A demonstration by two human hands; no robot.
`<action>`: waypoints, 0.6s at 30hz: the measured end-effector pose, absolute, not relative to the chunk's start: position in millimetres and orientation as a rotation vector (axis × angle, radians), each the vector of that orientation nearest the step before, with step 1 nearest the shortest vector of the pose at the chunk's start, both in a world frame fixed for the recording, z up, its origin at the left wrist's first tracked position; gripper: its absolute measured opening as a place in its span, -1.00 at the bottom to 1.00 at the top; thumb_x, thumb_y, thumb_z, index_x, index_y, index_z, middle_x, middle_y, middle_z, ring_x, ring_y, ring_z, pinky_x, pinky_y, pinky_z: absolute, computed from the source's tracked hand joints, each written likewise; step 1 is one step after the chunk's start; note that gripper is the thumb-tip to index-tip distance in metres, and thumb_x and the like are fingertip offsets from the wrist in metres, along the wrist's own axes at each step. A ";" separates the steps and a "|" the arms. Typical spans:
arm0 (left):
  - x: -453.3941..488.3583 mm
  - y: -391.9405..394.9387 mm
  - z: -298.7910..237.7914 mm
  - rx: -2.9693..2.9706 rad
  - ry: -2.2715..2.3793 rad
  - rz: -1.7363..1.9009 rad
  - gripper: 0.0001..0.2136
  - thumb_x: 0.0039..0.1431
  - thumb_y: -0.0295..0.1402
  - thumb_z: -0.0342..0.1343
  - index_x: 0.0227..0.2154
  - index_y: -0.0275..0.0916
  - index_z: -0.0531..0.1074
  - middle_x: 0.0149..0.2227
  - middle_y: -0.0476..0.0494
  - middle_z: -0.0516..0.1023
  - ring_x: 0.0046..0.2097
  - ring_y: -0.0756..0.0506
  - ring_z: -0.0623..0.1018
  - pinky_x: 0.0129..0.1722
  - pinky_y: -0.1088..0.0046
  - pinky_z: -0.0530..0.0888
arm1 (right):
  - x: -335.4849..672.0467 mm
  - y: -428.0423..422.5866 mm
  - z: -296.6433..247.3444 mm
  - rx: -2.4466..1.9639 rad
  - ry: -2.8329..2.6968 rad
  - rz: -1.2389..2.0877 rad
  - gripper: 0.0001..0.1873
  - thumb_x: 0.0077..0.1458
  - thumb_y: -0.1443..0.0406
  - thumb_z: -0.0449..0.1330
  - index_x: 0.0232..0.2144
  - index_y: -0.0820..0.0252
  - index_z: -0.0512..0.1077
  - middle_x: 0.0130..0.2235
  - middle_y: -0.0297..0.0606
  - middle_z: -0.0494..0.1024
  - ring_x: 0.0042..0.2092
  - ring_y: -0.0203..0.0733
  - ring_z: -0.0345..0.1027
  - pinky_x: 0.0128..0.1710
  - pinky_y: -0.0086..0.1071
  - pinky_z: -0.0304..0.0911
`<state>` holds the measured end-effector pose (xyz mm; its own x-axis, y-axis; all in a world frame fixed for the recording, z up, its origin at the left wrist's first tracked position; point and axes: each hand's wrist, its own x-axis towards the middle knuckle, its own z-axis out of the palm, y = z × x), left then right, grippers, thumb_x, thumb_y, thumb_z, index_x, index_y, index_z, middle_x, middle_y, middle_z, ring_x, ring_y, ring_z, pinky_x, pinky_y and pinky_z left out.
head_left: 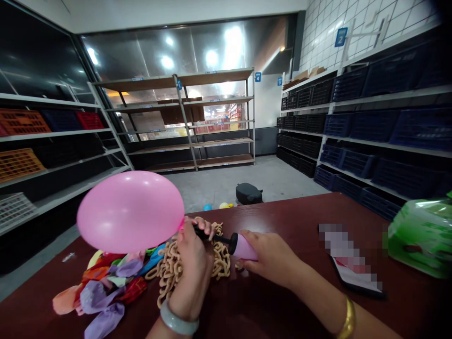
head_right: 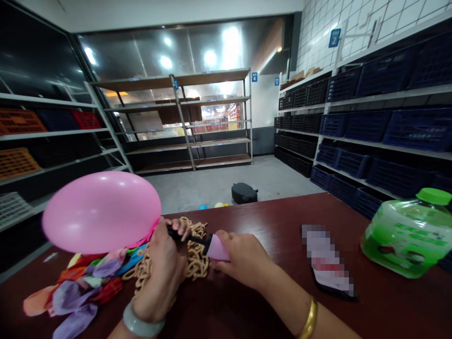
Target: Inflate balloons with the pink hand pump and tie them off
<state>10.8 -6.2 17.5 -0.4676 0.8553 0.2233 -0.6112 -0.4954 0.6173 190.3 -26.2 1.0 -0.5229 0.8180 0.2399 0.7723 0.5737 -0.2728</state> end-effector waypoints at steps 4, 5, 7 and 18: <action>35.7 -14.9 8.8 0.652 0.607 1.945 -0.75 0.15 -0.26 0.11 -0.51 -0.22 0.20 -0.58 0.07 0.24 -0.58 0.05 0.28 -0.62 0.52 0.26 | 183.7 -29.1 -1.2 -1.277 -2.437 0.239 -0.41 0.08 0.02 0.18 0.10 0.08 0.21 -0.09 -0.16 0.54 -0.08 0.03 0.43 -0.20 -0.28 0.18; 38.3 -15.7 7.5 0.653 0.612 1.932 -0.74 0.16 -0.25 0.11 -0.52 -0.22 0.20 -0.58 0.06 0.24 -0.58 0.05 0.28 -0.62 0.52 0.26 | 182.5 -29.9 -1.0 -1.276 -2.430 0.253 -0.43 0.09 0.02 0.18 0.09 0.09 0.22 -0.09 -0.17 0.54 -0.09 0.03 0.43 -0.21 -0.28 0.18; 39.6 -14.6 4.5 0.657 0.618 1.924 -0.74 0.15 -0.24 0.12 -0.52 -0.22 0.20 -0.58 0.07 0.24 -0.59 0.06 0.28 -0.63 0.53 0.24 | 180.6 -31.1 -0.5 -1.278 -2.425 0.298 -0.46 0.09 0.01 0.17 0.06 0.08 0.24 -0.10 -0.18 0.54 -0.10 0.02 0.44 -0.22 -0.30 0.18; -33.5 15.9 19.3 0.579 0.585 2.036 -0.77 0.05 -0.34 0.17 -0.52 -0.22 0.18 -0.64 0.12 0.19 -0.65 0.10 0.22 -0.70 0.62 0.09 | 189.4 -30.5 1.3 -1.244 -2.462 0.423 -0.51 0.08 -0.03 0.16 0.01 0.01 0.29 -0.13 -0.26 0.57 -0.11 0.02 0.45 -0.26 -0.33 0.17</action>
